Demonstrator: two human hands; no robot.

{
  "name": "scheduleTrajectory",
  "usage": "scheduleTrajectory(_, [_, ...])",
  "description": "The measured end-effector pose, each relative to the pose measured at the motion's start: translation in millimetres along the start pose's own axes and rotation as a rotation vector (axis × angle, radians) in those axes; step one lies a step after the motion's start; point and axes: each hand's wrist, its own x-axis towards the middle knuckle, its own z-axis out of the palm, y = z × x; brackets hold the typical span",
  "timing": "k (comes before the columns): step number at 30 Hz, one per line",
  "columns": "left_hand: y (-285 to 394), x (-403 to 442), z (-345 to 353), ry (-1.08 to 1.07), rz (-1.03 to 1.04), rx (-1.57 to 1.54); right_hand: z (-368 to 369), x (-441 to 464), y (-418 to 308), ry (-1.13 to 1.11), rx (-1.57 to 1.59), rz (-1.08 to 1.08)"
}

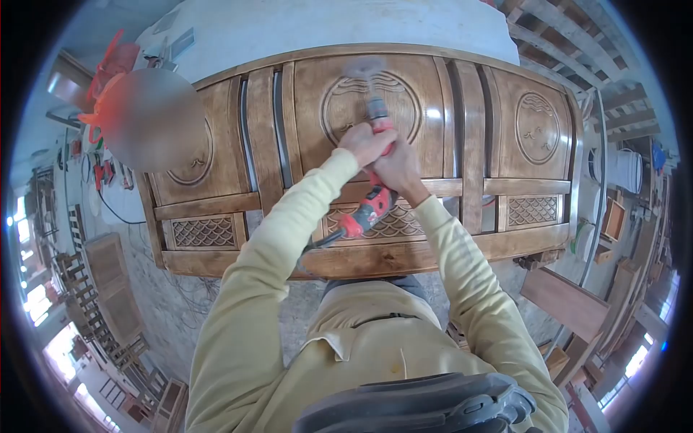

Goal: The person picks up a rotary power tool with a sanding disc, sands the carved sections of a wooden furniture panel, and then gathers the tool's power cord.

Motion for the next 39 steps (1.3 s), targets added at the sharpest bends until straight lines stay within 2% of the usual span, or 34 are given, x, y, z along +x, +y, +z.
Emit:
scheduleTrajectory(2, [-31, 3, 0, 0.140, 0.035, -0.131, 6, 2, -15, -0.066, -0.098, -0.036])
scheduleTrajectory(4, [-54, 15, 10, 0.159, 0.028, -0.183, 5, 4, -19, -0.093, -0.087, -0.035])
scheduleTrajectory(6, [-43, 13, 7, 0.196, 0.015, -0.248, 5, 4, -19, -0.134, -0.087, -0.048])
scheduleTrajectory(8, [-25, 13, 8, 0.061, 0.004, -0.078, 3, 0, -14, -0.014, -0.079, 0.024])
scheduleTrajectory(11, [-27, 4, 19, 0.111, -0.012, -0.099, 2, 6, 4, -0.079, -0.083, -0.024])
scheduleTrajectory(13, [-35, -1, 26, 0.183, 0.054, -0.185, -15, 2, -14, -0.141, -0.149, -0.114])
scheduleTrajectory(15, [-39, 5, 29, 0.237, 0.259, 0.121, -17, 8, -15, -0.174, -0.174, -0.095])
scheduleTrajectory(16, [-40, 10, 32, 0.236, 0.257, 0.122, -15, 7, -13, -0.176, -0.173, -0.094])
scheduleTrajectory(18, [-6, 2, 16, 0.135, -0.024, -0.065, -7, 7, -7, -0.071, -0.119, -0.020])
scheduleTrajectory(22, [-14, -7, 11, 0.096, -0.022, -0.080, -3, 0, -3, -0.068, -0.104, -0.038])
scheduleTrajectory(25, [-39, -13, 28, 0.175, 0.027, -0.066, -9, 4, -7, -0.195, -0.168, -0.109])
scheduleTrajectory(27, [-51, -7, 55, 0.366, -0.034, -0.355, -19, 5, -2, -0.269, -0.207, -0.185])
scheduleTrajectory(29, [-38, -3, 52, 0.339, -0.026, -0.380, -18, 6, 4, -0.211, -0.183, -0.102])
scheduleTrajectory(31, [-13, 11, 27, 0.063, 0.037, -0.094, -16, 11, 5, -0.162, -0.158, -0.036])
scheduleTrajectory(32, [4, 8, 15, -0.013, -0.039, -0.057, -15, 10, 5, -0.104, -0.151, -0.041])
scheduleTrajectory(33, [-8, 16, 19, -0.008, -0.054, -0.063, -14, 10, 5, -0.049, -0.143, -0.045])
scheduleTrajectory(35, [-32, 25, 31, 0.058, 0.134, 0.074, -24, 18, 0, -0.089, -0.162, -0.083])
scheduleTrajectory(36, [-19, 8, 34, 0.157, -0.024, -0.080, -31, 23, -4, -0.181, -0.227, -0.145])
scheduleTrajectory(37, [-20, 0, 50, 0.154, -0.034, -0.080, -39, 25, -9, -0.270, -0.291, -0.207])
scheduleTrajectory(39, [-27, -8, 92, 0.450, -0.121, -0.652, -56, 20, -12, -0.352, -0.364, -0.276])
